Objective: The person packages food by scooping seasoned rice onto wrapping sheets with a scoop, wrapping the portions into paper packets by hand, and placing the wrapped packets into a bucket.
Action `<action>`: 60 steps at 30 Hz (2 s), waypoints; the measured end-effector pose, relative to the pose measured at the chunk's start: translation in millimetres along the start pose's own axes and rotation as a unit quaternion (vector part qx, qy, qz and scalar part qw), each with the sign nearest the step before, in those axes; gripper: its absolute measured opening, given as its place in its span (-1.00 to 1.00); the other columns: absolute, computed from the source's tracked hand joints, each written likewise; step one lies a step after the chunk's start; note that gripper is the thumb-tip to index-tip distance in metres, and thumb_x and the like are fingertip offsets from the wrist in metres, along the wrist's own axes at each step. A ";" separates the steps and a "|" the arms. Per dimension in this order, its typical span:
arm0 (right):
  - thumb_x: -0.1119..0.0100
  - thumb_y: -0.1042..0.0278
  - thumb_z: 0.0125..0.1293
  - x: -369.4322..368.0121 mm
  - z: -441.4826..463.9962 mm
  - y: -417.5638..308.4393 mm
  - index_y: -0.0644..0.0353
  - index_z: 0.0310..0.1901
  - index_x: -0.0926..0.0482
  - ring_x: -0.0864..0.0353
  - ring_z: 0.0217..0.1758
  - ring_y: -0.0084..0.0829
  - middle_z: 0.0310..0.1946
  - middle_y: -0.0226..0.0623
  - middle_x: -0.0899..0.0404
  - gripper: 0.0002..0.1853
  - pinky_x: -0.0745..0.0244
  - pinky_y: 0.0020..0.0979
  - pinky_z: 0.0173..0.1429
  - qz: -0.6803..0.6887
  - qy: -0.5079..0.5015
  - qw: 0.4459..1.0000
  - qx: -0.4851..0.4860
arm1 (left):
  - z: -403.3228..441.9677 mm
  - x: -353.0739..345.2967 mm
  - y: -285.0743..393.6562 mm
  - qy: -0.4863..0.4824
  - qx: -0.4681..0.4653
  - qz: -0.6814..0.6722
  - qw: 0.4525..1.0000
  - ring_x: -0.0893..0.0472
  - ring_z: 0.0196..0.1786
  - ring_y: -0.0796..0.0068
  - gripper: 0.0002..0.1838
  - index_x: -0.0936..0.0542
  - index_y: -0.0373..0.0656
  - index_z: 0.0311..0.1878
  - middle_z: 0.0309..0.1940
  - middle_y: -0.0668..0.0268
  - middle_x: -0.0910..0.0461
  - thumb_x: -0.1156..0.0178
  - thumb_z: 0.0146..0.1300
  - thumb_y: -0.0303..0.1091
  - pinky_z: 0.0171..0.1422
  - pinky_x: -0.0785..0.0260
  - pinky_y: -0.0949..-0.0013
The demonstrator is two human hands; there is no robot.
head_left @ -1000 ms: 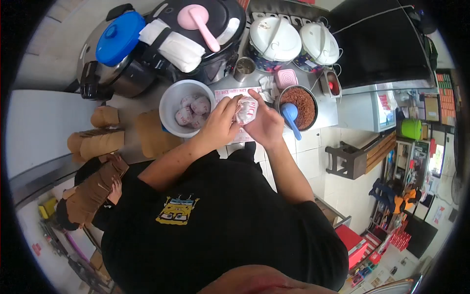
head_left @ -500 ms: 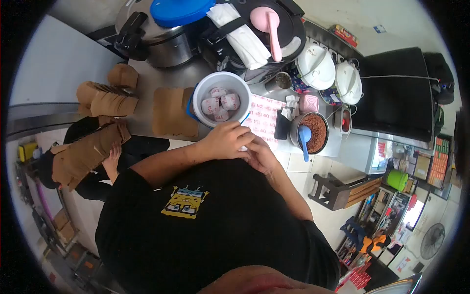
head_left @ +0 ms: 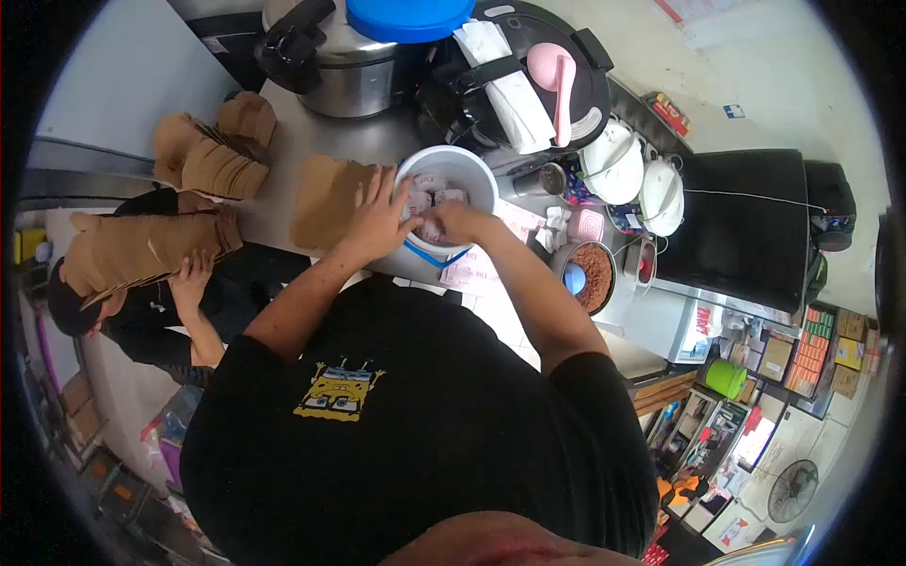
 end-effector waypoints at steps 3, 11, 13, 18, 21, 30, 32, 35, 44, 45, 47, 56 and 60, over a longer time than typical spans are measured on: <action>-0.31 0.40 0.18 -20.5 10.9 5.7 0.00 0.20 -0.64 -0.69 0.12 0.08 -0.01 0.07 -0.69 -0.51 -0.56 -0.03 0.25 -0.121 -0.068 0.990 -0.026 | -4.1 -16.4 -4.9 -0.037 0.050 -0.070 0.996 0.02 0.64 -0.38 -0.11 -0.05 0.01 0.67 0.65 -0.09 0.08 -0.11 0.43 0.20 0.56 0.06 -0.49; -0.29 0.29 0.23 -23.6 20.2 15.3 0.00 0.08 -0.74 -0.72 0.13 -0.02 0.04 0.06 -0.68 -0.64 -0.58 -0.01 0.25 -0.160 0.028 0.983 -0.085 | -5.7 -7.0 -0.3 -0.051 0.054 -0.053 0.996 0.02 0.62 -0.44 -0.15 0.02 0.06 0.69 0.66 -0.08 0.08 -0.07 0.48 0.11 0.53 0.03 -0.54; -0.29 0.40 0.17 -45.4 31.8 41.9 0.02 -0.06 -0.76 -0.71 0.07 0.00 -0.08 -0.07 -0.72 -0.72 -0.61 -0.03 0.17 -0.160 0.045 0.978 -0.126 | -5.8 -7.7 2.3 -0.056 0.058 -0.033 0.996 0.01 0.62 -0.44 -0.15 0.02 0.07 0.68 0.65 -0.08 0.07 -0.07 0.48 0.09 0.52 0.03 -0.56; -0.34 0.41 0.16 -2.5 3.8 26.1 0.10 -0.06 -0.77 -0.76 -0.06 -0.05 -0.15 -0.04 -0.75 -0.72 -0.64 -0.06 0.11 -0.065 0.111 0.982 -0.135 | -2.6 -11.5 2.6 -0.047 0.064 0.016 0.997 -0.03 0.61 -0.43 -0.12 -0.01 0.06 0.68 0.65 -0.07 0.02 -0.12 0.41 0.07 0.48 -0.01 -0.60; -0.39 0.36 0.23 70.5 -79.9 0.2 0.19 -0.05 -0.76 -0.79 -0.17 -0.20 -0.19 -0.05 -0.77 -0.74 -0.68 -0.21 -0.06 0.168 0.373 0.908 -0.088 | 0.2 -8.6 3.6 -0.057 0.070 -0.024 0.996 -0.07 0.61 -0.37 -0.13 -0.01 0.03 0.68 0.63 -0.12 -0.01 -0.14 0.39 -0.04 0.53 -0.10 -0.45; -0.55 -0.08 0.10 -62.9 -392.8 125.8 0.08 0.36 -0.43 -0.47 0.36 0.16 0.26 -0.02 -0.53 -0.16 -0.39 0.11 0.39 0.061 0.228 0.628 -0.742 | 10.0 -24.2 -4.5 0.096 -0.037 -0.212 0.972 -0.19 0.59 -0.20 -0.29 -0.14 -0.45 0.57 0.56 -0.23 -0.16 0.04 0.34 -0.49 0.68 0.00 0.02; -0.61 -0.04 0.05 -111.2 -414.5 143.0 0.08 0.32 -0.44 -0.53 0.33 0.14 0.23 -0.03 -0.56 -0.17 -0.49 0.07 0.33 0.125 0.240 0.657 -0.704 | 10.8 -26.7 -6.1 0.084 -0.057 -0.213 0.972 -0.20 0.59 -0.21 -0.29 -0.14 -0.45 0.57 0.55 -0.24 -0.16 0.05 0.34 -0.50 0.68 -0.01 0.02; -0.53 0.21 0.13 -146.6 -418.5 163.5 0.10 0.23 -0.52 -0.67 0.15 0.04 0.08 0.03 -0.66 -0.38 -0.60 -0.03 0.22 0.126 0.317 0.711 -0.615 | 12.1 -38.0 -17.0 0.088 -0.044 -0.178 0.979 -0.19 0.58 -0.24 -0.29 -0.14 -0.46 0.56 0.55 -0.26 -0.17 0.06 0.34 -0.50 0.67 -0.02 0.02; -0.22 0.37 0.29 -101.3 -377.4 173.9 0.07 0.14 -0.60 -0.69 0.16 0.00 0.08 -0.03 -0.66 -0.63 -0.66 -0.08 0.13 0.026 0.281 0.763 -0.582 | 33.2 -12.6 -22.6 0.081 0.129 -0.133 0.979 -0.66 0.17 -0.10 -0.40 -0.41 -0.16 0.49 0.33 -0.18 -0.51 -0.11 0.37 -0.38 0.23 -0.46 -0.04; -0.20 0.32 0.31 -94.4 -375.4 174.1 0.06 0.14 -0.61 -0.69 0.16 -0.01 0.07 -0.06 -0.66 -0.64 -0.66 -0.09 0.12 -0.012 0.258 0.779 -0.572 | 38.4 -11.5 -20.5 0.082 0.123 -0.130 0.980 -0.66 0.17 -0.10 -0.40 -0.41 -0.16 0.49 0.33 -0.18 -0.51 -0.11 0.37 -0.38 0.23 -0.46 -0.04; -0.21 0.31 0.30 -72.5 -390.1 171.1 0.08 0.13 -0.62 -0.71 0.12 -0.01 0.06 -0.04 -0.67 -0.64 -0.67 -0.08 0.10 0.006 0.252 0.772 -0.584 | 43.3 -5.2 -23.7 0.109 0.162 -0.080 0.978 -0.66 0.08 -0.13 -0.54 -0.58 -0.19 0.31 0.20 -0.11 -0.61 -0.22 0.36 -0.32 0.13 -0.50 -0.05; -0.15 0.10 0.45 -59.3 -463.9 191.2 0.09 0.11 -0.61 -0.77 -0.08 0.10 -0.18 0.06 -0.74 -0.66 -0.67 0.07 0.01 0.093 0.310 0.740 -0.589 | 39.8 -31.5 204.1 0.142 -0.215 -0.143 0.955 -0.63 -0.17 0.11 -0.84 -0.69 -0.23 -0.07 -0.18 0.09 -0.66 -0.27 0.30 -0.48 -0.12 -0.50 0.18; 0.00 0.14 0.53 -57.5 -458.5 211.2 0.13 0.13 -0.57 -0.76 -0.01 0.10 -0.11 0.11 -0.73 -0.67 -0.65 0.07 0.09 0.122 0.306 0.735 -0.593 | 62.5 -148.5 233.7 -0.028 -0.156 -0.249 0.955 -0.67 -0.27 0.18 -0.83 -0.69 -0.26 -0.09 -0.23 0.11 -0.69 -0.32 0.26 -0.46 -0.14 -0.51 0.24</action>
Point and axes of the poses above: each hand's wrist, its own z-axis towards the middle knuckle, its own x-axis out of the back of the hand, y = z × x, the point moved 5 cm from there along z, towards the middle knuckle
